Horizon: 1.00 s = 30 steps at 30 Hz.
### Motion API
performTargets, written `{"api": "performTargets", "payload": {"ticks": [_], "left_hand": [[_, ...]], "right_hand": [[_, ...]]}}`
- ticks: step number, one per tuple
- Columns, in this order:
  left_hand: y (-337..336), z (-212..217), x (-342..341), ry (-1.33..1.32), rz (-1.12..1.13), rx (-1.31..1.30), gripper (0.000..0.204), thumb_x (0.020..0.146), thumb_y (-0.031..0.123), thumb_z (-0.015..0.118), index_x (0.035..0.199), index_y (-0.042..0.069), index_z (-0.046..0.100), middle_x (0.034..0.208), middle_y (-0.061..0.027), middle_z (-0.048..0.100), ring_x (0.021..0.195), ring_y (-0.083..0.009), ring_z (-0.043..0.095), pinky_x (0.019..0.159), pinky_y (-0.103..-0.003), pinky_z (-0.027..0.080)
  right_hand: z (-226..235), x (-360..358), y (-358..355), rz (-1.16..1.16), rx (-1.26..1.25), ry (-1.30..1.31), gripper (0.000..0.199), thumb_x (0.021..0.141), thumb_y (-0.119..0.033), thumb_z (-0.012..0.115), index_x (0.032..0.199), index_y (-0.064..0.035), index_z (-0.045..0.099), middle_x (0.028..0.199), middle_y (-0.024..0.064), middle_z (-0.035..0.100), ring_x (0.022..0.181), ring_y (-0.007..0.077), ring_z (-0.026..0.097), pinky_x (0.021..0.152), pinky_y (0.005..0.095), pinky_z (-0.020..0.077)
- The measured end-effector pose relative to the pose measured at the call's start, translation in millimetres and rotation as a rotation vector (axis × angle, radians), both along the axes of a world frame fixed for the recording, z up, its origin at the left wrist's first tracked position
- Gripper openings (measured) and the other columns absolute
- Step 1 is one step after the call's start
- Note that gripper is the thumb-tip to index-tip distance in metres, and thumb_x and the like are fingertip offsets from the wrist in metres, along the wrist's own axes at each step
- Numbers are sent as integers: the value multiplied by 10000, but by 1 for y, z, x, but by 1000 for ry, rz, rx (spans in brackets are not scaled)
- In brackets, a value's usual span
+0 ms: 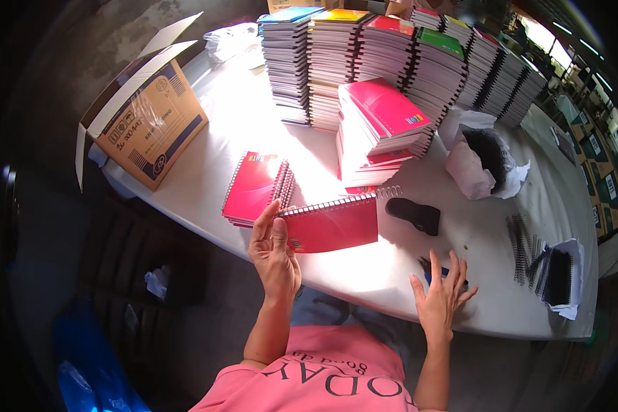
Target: The person trims the ends of a spiral binding on a notebook using pliers, then presses the end into the binding by hand, and places the notebook on a stack.
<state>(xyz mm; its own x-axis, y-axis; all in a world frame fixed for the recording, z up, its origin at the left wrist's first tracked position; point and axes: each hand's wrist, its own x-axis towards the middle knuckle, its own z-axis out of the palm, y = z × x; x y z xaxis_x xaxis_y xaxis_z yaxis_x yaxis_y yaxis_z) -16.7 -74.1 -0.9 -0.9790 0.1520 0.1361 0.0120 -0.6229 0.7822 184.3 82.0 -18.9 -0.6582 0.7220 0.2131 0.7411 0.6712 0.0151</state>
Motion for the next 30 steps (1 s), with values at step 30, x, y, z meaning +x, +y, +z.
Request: {"api": "performTargets", "payload": {"ticks": [30], "left_hand": [[-81,-22,-77,418,389,-691,482,832,337,703,1227,96,567,1278,-82,486,1149,-212,480,887,-352,426]], "right_hand": [[131,-230,90,274,34,601,467,784,-329,712,1187,-128,587,1156,93,579,1071,276,548,869,461,421]]}}
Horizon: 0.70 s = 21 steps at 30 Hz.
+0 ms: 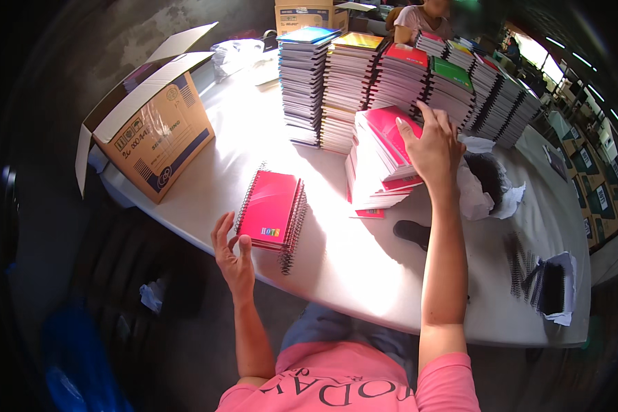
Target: The person trims the ends of a spiral binding on a notebook using pliers, then presses the end into the binding by hand, and places the notebook on a stack.
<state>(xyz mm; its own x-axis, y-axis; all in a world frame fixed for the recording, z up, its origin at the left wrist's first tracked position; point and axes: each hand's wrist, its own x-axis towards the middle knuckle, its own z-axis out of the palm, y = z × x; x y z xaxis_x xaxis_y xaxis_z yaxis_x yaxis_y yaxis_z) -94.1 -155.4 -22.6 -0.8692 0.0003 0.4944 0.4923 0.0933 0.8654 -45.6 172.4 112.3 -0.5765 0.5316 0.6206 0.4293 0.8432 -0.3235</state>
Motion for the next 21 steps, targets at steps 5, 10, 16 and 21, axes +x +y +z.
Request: {"api": "performTargets", "payload": {"ticks": [5,10,16,21], "left_hand": [[13,26,19,233,260,-186,499,832,371,689,1216,81,554,1303,-102,448,1210,-230,436,968,-390,376],[54,62,50,479,65,-105,514,884,239,640,1317,40,449,1325,-141,428,1241,-252,416,1007,-417,348],[118,66,60,-330,-728,509,421,939,160,563,1301,-4,424,1190,-120,545,1084,-178,530,958,-332,408],[105,47,57,96,-528,-120,180,877,-12,551,1033,60,605,945,-68,628,865,-199,597,896,-351,454]], "right_hand": [[2,14,68,207,-603,-224,560,691,-388,791,1126,-96,593,1182,105,596,1083,293,572,881,463,434],[22,24,11,93,-114,103,427,695,-288,803,973,-57,575,900,98,672,887,277,653,771,386,495],[-9,96,-83,676,-661,406,404,733,-202,800,997,-30,546,911,83,665,829,158,646,722,310,502],[-62,175,-19,272,-664,308,545,768,-387,750,1172,-83,549,1058,84,630,966,197,600,793,341,464]]}}
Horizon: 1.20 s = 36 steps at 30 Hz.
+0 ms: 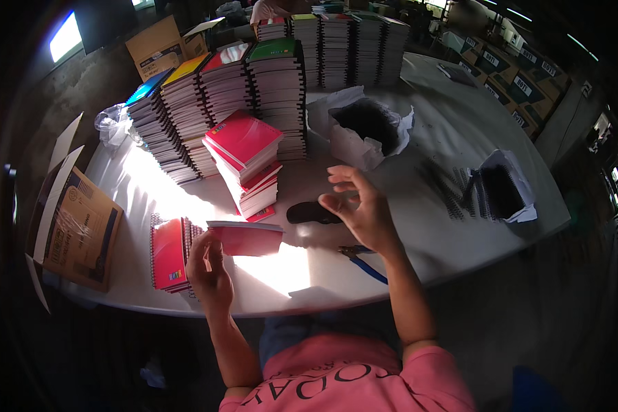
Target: The person trims the ends of a spiral binding on a notebook using pliers, then presses the end into the binding by hand, and places the notebook on a stack.
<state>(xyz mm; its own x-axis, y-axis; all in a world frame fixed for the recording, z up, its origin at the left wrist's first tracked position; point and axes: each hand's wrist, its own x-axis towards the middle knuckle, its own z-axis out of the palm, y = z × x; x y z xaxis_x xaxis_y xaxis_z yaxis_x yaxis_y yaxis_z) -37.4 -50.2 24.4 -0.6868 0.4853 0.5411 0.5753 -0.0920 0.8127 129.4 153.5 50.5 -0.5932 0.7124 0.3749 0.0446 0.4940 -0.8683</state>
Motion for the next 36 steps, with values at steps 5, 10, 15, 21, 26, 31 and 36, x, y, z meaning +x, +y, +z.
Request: {"api": "performTargets", "payload": {"ticks": [5,10,15,21,26,31,36], "left_hand": [[1,-10,5,653,4,-526,260,874,57,525,1101,129,630,973,-45,600,1003,-264,530,1016,-499,295],[3,-48,20,608,89,-580,430,802,342,648,1190,160,615,1063,-81,526,1075,-276,444,993,-509,271],[20,-63,34,526,262,-537,748,567,702,718,953,74,588,1024,-148,479,1136,-342,415,1037,-675,110],[24,-65,36,627,339,-460,630,544,594,780,776,58,544,1026,-145,450,1033,-325,391,905,-498,290],[25,-67,37,614,381,-420,604,540,614,763,753,89,554,959,-103,488,974,-299,416,892,-487,293],[26,-71,36,504,305,-482,628,567,669,697,846,111,628,982,-91,566,1056,-317,420,942,-597,243],[27,-74,33,534,318,-430,618,557,667,699,846,125,630,960,-60,577,1016,-306,429,929,-577,262]], "right_hand": [[-93,133,170,-849,474,-704,521,803,-270,692,1253,-97,495,1181,155,562,1137,337,512,919,484,418],[-75,125,174,-682,422,-1162,396,857,-139,569,1250,-119,520,1074,150,630,1049,326,586,977,500,365],[-55,124,180,-664,648,-1224,385,842,-31,525,1225,-69,539,964,138,665,956,335,627,988,485,350],[-14,122,158,-581,717,-723,516,843,26,444,1340,-110,443,1194,142,530,1088,335,528,940,416,417],[10,75,68,-47,359,-373,467,918,-69,423,1376,-158,409,1096,146,534,1054,292,532,888,366,426],[-24,26,-26,481,84,-425,230,902,-165,591,1111,-89,649,852,76,596,711,169,525,666,287,427],[-43,-1,-42,285,36,-91,131,856,-49,625,977,-35,673,818,86,619,723,197,577,681,289,459]]}}
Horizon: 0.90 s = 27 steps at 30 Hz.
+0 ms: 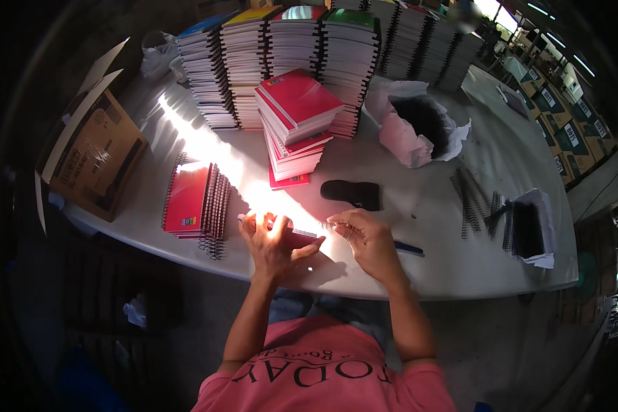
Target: The person trims the ends of a spiral binding on a notebook using pliers, then presses the end into the binding by hand, and places the notebook on a stack.
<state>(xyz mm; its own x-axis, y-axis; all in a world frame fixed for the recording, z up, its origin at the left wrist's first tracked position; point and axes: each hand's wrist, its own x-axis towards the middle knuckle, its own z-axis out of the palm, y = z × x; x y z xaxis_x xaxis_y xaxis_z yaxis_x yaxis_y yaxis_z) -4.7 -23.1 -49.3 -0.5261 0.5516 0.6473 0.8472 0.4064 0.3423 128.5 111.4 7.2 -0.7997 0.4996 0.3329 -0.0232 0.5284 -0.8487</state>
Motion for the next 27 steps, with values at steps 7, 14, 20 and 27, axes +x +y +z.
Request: {"api": "performTargets", "payload": {"ticks": [7,14,20,27], "left_hand": [[-2,2,-1,34,20,-56,646,577,687,680,909,134,648,957,-66,590,1011,-302,444,923,-579,272],[-4,17,2,-20,-8,-139,611,607,642,701,957,144,652,1004,-80,591,1033,-303,453,913,-576,285],[-15,3,-4,-38,-66,-66,540,588,467,792,1002,155,641,1055,-75,571,1034,-298,446,892,-518,323],[-15,13,-4,-82,-95,-91,524,591,444,796,990,140,645,1041,-78,556,1034,-299,435,888,-491,334]], "right_hand": [[3,0,5,180,-23,-173,109,893,-81,583,943,-11,649,816,94,622,736,180,617,656,296,466],[21,-9,2,198,-98,-322,250,944,-271,541,1082,-63,547,755,106,590,551,174,529,601,294,451],[9,-2,6,278,125,-134,234,886,-119,610,1100,-31,576,759,84,570,582,152,530,583,305,455],[13,-10,32,270,80,-400,262,920,-119,536,1174,-71,582,1004,97,594,835,182,580,713,298,475]]}}
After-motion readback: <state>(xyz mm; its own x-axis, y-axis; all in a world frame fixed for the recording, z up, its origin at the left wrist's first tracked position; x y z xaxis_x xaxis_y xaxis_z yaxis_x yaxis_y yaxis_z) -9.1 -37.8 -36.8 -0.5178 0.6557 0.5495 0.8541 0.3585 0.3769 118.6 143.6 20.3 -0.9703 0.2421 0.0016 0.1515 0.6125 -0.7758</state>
